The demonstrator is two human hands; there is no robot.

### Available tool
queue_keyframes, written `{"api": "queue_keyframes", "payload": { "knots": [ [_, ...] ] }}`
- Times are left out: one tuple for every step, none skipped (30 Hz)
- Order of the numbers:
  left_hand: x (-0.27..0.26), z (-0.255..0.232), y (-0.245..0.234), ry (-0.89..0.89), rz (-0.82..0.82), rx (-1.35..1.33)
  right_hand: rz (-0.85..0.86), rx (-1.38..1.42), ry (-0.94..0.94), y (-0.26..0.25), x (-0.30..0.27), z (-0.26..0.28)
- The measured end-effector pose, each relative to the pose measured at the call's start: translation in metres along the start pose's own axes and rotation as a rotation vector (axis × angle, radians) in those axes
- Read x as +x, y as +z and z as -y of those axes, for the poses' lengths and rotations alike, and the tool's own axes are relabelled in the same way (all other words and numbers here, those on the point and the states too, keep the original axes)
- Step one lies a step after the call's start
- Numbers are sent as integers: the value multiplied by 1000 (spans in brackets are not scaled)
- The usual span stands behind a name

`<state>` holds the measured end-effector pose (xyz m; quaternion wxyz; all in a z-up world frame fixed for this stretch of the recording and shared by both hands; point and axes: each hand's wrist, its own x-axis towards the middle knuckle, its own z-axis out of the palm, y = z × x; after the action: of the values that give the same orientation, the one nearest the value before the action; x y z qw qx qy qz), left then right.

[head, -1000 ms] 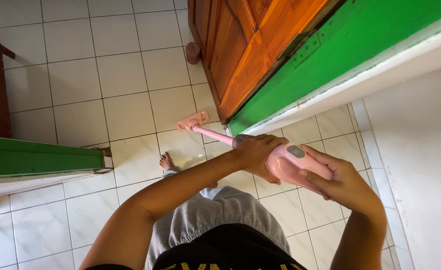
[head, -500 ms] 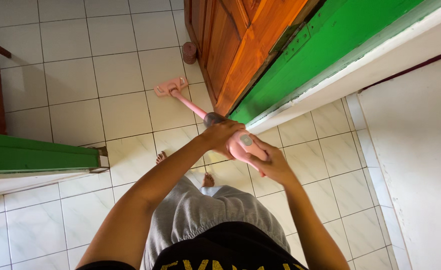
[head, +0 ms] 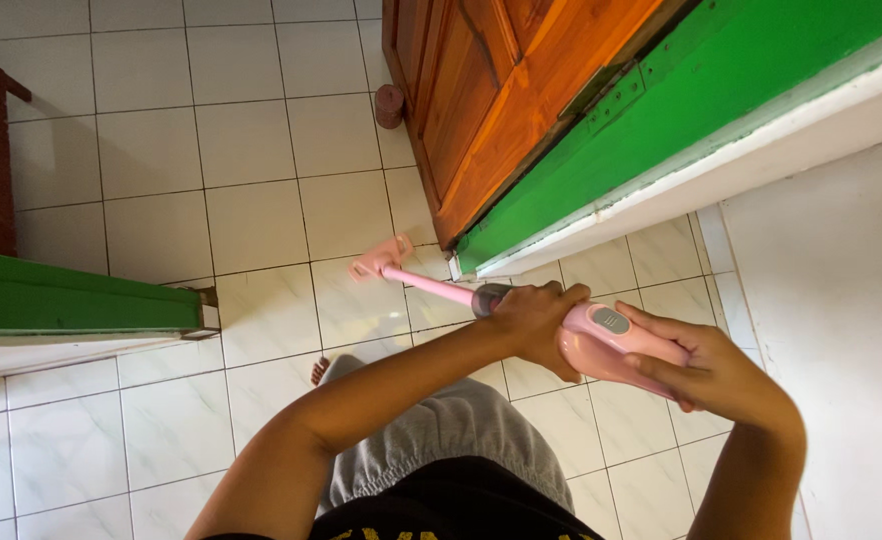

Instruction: The person uses a pink handheld vacuum cleaner to clean a tiled floor in a bedroom. They move the vacuum back and forth across the floor, navigating around furniture such as a bed, a wooden cabinet, and a chair.

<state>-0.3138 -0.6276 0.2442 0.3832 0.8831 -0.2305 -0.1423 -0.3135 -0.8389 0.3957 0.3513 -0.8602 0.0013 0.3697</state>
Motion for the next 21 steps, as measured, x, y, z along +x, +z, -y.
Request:
{"api": "queue_keyframes", "payload": {
  "knots": [
    [0, -3, -7, 2, -9, -13, -17, -4, 27, -2, 0, 8],
    [-2, -3, -14, 0, -17, -27, -15, 22, -6, -2, 4, 16],
    [-3, 0, -22, -9, -15, -14, -12, 49, -40, -1, 9, 24],
    [-3, 7, -32, -17, -13, -2, -11, 75, -72, -1, 14, 33],
    [-4, 15, -42, -24, -10, 10, -21, 56, -90, 1, 19, 42],
    [-7, 23, -51, -22, -25, 20, -29, 38, -108, 6, 27, 51],
    [-12, 33, -59, -19, -40, 29, -38, 19, -125, 13, 35, 60],
    [-16, 45, -69, -17, -58, 42, -13, 29, -195, 20, 43, 69],
    [-22, 58, -78, -36, -66, 56, 13, 38, -266, 28, 53, 78],
    [-28, 70, -85, -57, -71, 67, 41, 48, -332, 38, 62, 84],
    [-34, 83, -92, -77, -77, 78, 49, 69, -348, 48, 73, 90],
    [-40, 97, -99, -111, -59, 117, 56, 90, -365, 61, 86, 94],
    [-45, 112, -106, -145, -42, 156, 64, 111, -382, 75, 99, 96],
    [-51, 129, -113, -180, -29, 196, 84, 153, -418, 91, 114, 98],
    [-57, 148, -120, -181, -31, 203, 104, 195, -453, 110, 129, 99],
    [-63, 168, -125, -180, -33, 210, 109, 233, -464, 133, 147, 101],
    [-70, 187, -127, -180, -34, 217, 113, 271, -474, 155, 164, 102],
    [-80, 207, -130, -181, -26, 183, 127, 269, -439, 175, 177, 102],
    [-91, 226, -133, -182, -19, 149, 140, 267, -403, 195, 189, 103],
    [-97, 242, -133, -184, -11, 116, 147, 285, -403, 215, 199, 105],
    [-100, 252, -130, -188, -12, 120, 153, 303, -403, 233, 206, 108]
  ]
}}
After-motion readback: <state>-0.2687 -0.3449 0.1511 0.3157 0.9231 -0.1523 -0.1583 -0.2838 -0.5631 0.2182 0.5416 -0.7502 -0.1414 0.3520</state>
